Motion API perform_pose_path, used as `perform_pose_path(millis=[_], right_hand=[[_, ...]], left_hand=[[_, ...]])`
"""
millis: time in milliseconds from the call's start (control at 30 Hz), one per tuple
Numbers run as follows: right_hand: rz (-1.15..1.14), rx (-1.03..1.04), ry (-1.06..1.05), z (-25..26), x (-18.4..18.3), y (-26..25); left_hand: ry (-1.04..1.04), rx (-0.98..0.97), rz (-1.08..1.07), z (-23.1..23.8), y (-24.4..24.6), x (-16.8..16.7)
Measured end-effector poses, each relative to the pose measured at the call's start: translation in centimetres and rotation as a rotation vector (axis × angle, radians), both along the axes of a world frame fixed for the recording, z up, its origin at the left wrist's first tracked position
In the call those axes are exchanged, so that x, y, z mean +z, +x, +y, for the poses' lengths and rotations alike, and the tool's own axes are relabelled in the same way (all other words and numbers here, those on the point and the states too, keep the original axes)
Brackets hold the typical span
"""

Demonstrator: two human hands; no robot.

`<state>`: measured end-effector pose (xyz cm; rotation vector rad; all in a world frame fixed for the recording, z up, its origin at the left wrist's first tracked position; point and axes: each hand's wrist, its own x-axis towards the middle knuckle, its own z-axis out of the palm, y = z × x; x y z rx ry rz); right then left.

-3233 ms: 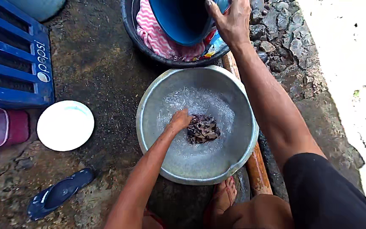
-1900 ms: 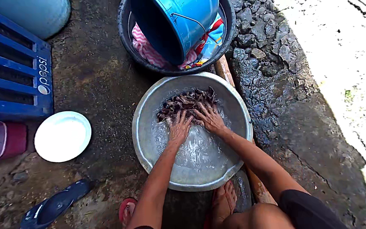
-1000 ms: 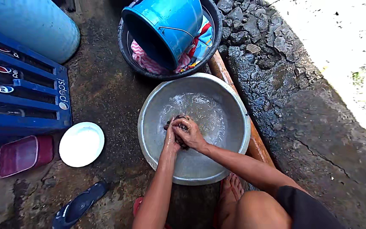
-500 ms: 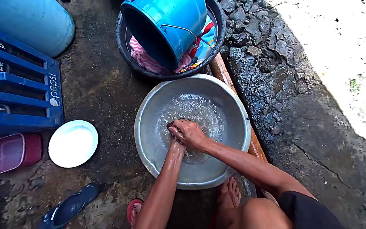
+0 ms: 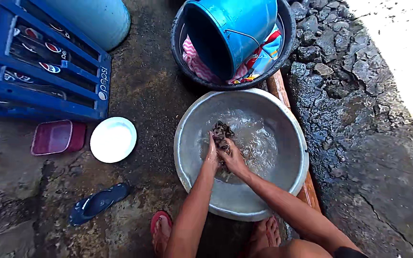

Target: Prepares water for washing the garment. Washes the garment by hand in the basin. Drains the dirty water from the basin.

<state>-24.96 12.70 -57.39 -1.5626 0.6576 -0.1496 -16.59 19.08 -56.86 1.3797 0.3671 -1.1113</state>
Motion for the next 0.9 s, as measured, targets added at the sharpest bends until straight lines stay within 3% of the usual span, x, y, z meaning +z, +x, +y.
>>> perform_pose_path(millis=[133,233,367,500,567,667,700,800,900], right_hand=[[-0.15,0.06,-0.314,1.1,3.6,-0.5],[-0.007,0.018,-0.58,-2.2,2.2,0.7],[0.262,0.061,-0.619,-6.7,0.7,1.3],[-0.041,0.04,-0.662,-2.8,3.7,0.0],[-0.013,0.056,-0.686,-3.1,3.2,-0.4],[0.441,0.099,-0.718,-9.3,-0.5,-1.7],[0.482,0.061,-0.754,-11.2,-1.7,-2.1],[0.42,0.072,-0.914,-10.6,-4.3,-2.2],[0.357,0.33,-0.941,-5.8,-6.5,-1.4]], left_hand=[[-0.039,-0.065,-0.272,1.0,-0.7,2.2],[-0.005,0.236,-0.047,-2.5,-1.6,3.2],[0.066,0.23,0.078,-4.1,-2.6,3.1],[-0.034,0.19,-0.08,-3.7,-1.3,3.9],[0.06,0.178,-0.128,-4.0,-0.3,3.8],[0.265,-0.048,-0.147,-1.5,1.4,3.2],[0.345,-0.186,-0.24,-0.3,2.2,2.6],[0.648,-0.601,-0.791,2.0,2.1,0.5],[0.798,-0.928,-1.159,0.0,-1.0,-1.9]])
